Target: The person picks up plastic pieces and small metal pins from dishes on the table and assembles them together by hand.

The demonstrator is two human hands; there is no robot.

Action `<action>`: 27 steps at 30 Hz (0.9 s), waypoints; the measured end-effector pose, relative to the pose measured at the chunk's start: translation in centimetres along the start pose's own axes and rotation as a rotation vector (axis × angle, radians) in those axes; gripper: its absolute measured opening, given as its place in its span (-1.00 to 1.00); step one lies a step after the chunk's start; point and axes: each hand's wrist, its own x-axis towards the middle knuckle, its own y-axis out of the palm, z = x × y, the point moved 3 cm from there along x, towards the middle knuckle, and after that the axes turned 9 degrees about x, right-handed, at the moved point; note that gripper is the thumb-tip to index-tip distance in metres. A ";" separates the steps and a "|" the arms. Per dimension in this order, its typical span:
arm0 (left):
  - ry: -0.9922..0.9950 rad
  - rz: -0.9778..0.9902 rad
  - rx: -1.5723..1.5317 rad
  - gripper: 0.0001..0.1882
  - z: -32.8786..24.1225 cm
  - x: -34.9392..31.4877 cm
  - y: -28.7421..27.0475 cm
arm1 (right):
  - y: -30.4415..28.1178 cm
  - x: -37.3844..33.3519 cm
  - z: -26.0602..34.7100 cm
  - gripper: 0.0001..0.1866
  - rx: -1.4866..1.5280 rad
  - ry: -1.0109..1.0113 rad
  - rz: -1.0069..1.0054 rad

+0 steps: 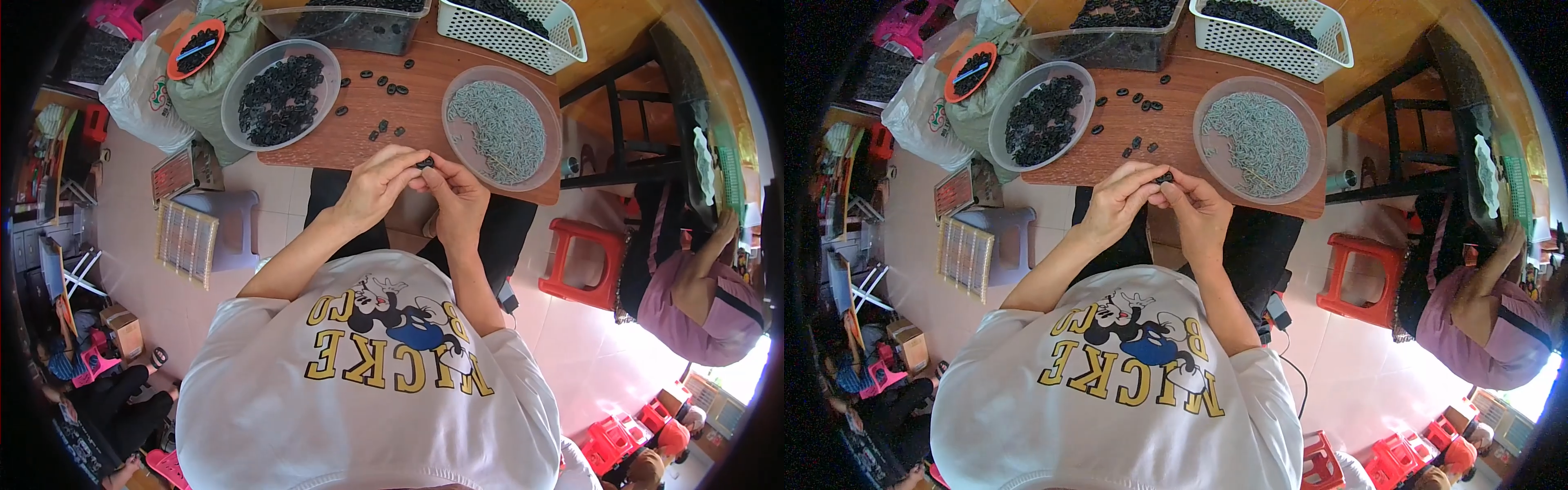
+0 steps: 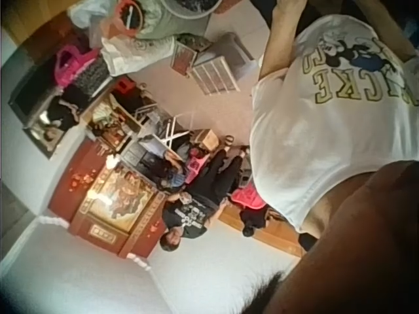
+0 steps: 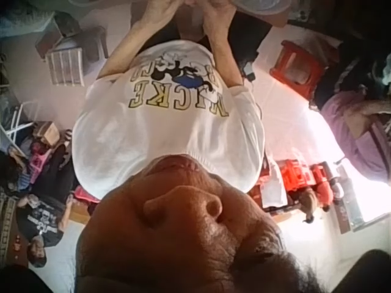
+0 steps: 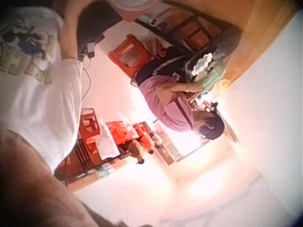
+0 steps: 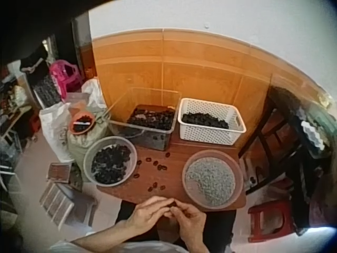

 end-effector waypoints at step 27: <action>0.102 -0.037 0.261 -0.51 -2.3 26.6 -0.1 | -4.2 -1.9 -3.5 -0.73 -0.223 0.120 0.075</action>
